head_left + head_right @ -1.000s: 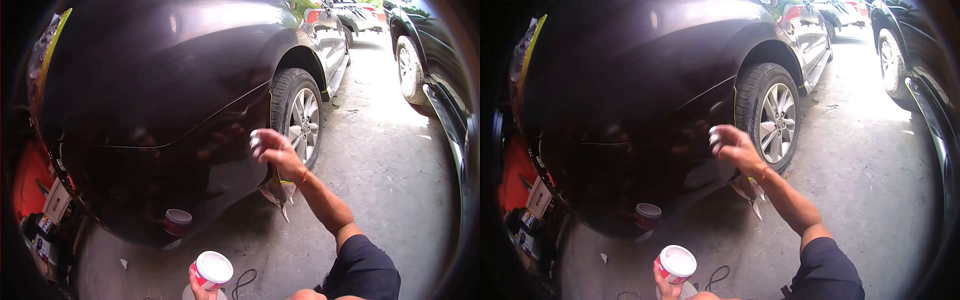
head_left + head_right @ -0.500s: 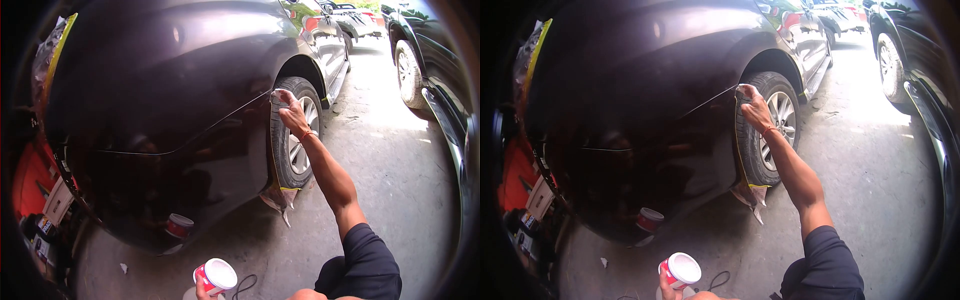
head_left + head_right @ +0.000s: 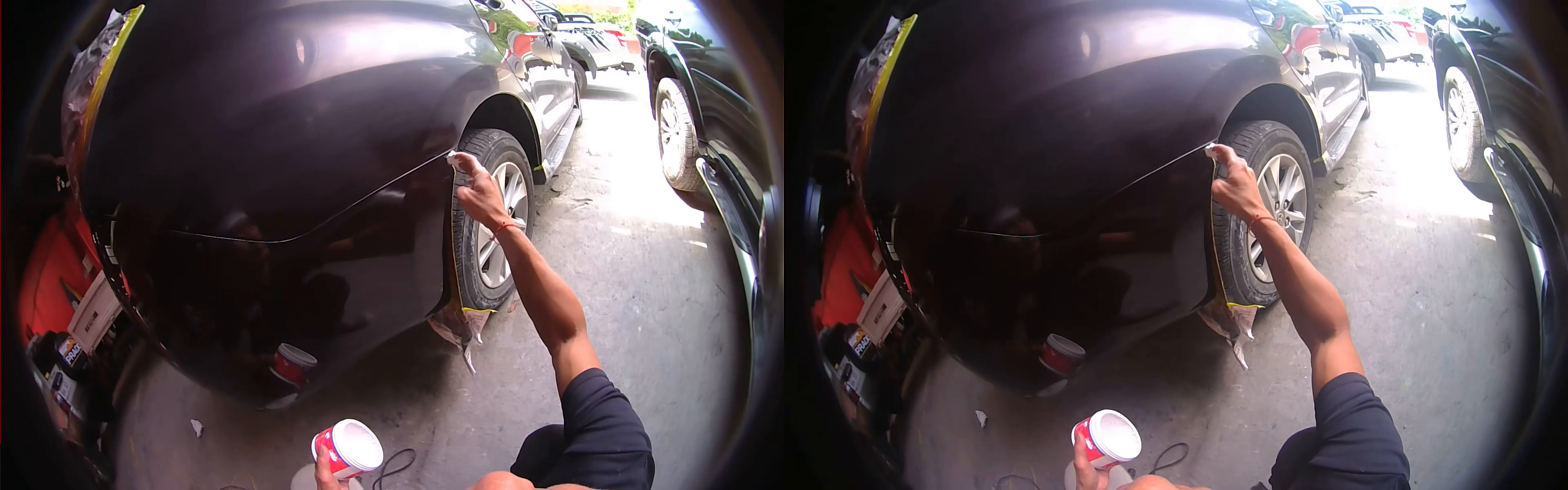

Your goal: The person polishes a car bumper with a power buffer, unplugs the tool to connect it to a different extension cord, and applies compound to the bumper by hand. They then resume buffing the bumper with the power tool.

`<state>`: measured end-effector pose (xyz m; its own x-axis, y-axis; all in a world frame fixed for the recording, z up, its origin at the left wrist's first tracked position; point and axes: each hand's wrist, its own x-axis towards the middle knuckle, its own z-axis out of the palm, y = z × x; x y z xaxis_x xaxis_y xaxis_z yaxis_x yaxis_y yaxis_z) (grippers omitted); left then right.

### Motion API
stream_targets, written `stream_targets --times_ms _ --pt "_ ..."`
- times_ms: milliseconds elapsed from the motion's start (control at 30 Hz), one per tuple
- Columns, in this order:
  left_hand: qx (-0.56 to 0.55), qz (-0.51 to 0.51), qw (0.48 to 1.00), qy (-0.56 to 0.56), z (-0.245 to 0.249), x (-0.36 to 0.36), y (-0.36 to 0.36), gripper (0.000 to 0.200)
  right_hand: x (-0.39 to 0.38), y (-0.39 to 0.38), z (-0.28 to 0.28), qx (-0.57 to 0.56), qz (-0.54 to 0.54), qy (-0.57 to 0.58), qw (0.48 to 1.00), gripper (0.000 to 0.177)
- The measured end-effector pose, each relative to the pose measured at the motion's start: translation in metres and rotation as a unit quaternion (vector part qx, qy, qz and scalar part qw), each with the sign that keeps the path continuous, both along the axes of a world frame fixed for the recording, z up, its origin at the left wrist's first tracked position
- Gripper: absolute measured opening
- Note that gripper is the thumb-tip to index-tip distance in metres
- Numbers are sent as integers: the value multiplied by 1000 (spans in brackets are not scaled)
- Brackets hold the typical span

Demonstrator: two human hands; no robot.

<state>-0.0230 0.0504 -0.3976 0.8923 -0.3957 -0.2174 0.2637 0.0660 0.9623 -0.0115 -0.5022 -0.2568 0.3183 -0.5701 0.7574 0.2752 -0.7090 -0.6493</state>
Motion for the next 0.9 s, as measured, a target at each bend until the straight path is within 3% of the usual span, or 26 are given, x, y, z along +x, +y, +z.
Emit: stream_targets --times_ms 100,167,200,300,333,400,500,600,767,800,900 --pt "12 -2 1000 4 3 1 -3 65 -15 59 -2 -195 -36 61 978 68" --pt "12 -12 1000 5 10 -2 -6 68 -30 86 -3 -200 46 36 978 64" --pt "3 1 1000 5 9 -3 -7 67 -32 84 -3 -128 71 -5 989 63" --pt "1 10 999 -35 5 -2 -11 72 -29 66 8 -16 16 -11 1000 65" --pt "9 0 997 -81 7 -2 -12 76 -24 64 8 -13 21 -7 1000 65" --pt "2 8 997 -73 15 -7 -13 77 -9 60 5 -109 -7 -11 994 68" --pt "-15 18 998 -57 18 -9 -12 75 -2 80 -23 -207 -68 22 976 77" --pt "-29 13 997 -77 21 -11 -12 74 -6 108 -85 -284 -77 85 952 75" --pt "-52 -4 996 -79 20 -9 -7 73 -18 139 -187 -361 -70 162 916 58" --pt "-52 -4 995 -84 16 -7 -5 73 -23 140 -182 -363 -68 163 915 58" --pt "-50 -1 995 -90 16 -6 1 74 -28 135 -154 -184 -47 122 974 55"
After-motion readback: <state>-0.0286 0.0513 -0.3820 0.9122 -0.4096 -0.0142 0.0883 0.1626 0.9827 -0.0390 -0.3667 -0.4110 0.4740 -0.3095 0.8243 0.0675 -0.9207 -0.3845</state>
